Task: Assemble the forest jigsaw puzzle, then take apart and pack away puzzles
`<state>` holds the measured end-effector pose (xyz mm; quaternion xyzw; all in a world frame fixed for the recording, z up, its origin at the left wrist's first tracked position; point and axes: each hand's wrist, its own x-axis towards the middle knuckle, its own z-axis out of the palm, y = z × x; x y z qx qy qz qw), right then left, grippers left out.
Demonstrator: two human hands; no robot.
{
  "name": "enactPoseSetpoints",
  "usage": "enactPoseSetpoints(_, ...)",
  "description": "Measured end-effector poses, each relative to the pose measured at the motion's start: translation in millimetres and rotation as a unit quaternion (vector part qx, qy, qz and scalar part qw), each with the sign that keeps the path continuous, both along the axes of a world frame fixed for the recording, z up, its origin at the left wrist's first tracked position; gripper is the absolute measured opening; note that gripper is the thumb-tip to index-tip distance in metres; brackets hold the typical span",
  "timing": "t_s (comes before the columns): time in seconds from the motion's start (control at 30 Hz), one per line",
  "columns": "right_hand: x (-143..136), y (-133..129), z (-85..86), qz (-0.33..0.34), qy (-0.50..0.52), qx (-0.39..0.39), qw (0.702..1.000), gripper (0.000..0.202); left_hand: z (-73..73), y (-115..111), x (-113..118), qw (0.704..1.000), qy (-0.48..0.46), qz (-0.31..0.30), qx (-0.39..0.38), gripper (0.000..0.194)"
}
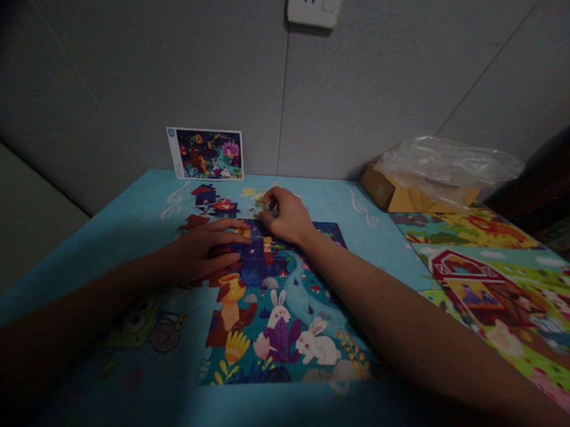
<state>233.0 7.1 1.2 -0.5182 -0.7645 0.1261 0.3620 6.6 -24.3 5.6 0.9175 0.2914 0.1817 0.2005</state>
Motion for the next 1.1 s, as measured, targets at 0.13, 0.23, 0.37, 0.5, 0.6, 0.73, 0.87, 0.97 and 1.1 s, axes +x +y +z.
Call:
enactPoseSetpoints(0.13,-0.3,-0.2,-1.3,0.048,0.017,0.012,0.999,0.038,0.2,0.1,-0.1,1.0,-0.005,-0.004,0.002,0.032)
enactPoseSetpoints(0.23,-1.5,0.8,-4.1,0.087,-0.048,-0.012,0.995,0.038,0.3,0.1,0.0,1.0,-0.008,-0.008,0.001,0.032)
enactPoseSetpoints(0.37,-2.2,0.1,-3.9,0.097,-0.039,-0.006,0.995,0.034,0.4,0.0,0.6,1.0,-0.01,-0.008,0.004,0.032)
enactPoseSetpoints(0.5,0.4,-2.4,1.7,0.039,0.05,0.102,0.993,0.011,-0.4,0.5,0.5,1.0,-0.011,-0.006,-0.001,0.032)
enactPoseSetpoints(0.6,2.5,-2.2,3.7,0.014,0.066,0.164,0.984,0.01,-1.2,1.1,0.1,1.0,-0.007,-0.011,0.004,0.032)
enactPoseSetpoints(0.73,1.7,-0.2,0.8,0.145,-0.051,0.037,0.987,0.017,-1.0,0.7,-0.2,1.0,0.002,-0.012,0.014,0.032)
enactPoseSetpoints(0.87,-1.4,-1.4,1.0,0.143,-0.114,0.015,0.983,0.021,-0.4,0.1,-0.2,1.0,-0.001,-0.015,0.024,0.032)
enactPoseSetpoints(0.97,-8.2,-9.2,12.8,0.126,-0.192,0.014,0.973,0.023,-0.9,2.4,-0.2,0.999,-0.021,-0.009,0.038,0.03)
enactPoseSetpoints(1.1,-27.1,-43.0,49.7,0.11,-0.336,-0.027,0.935,0.026,-2.8,9.3,-2.1,0.994,-0.078,0.049,0.061,0.026)
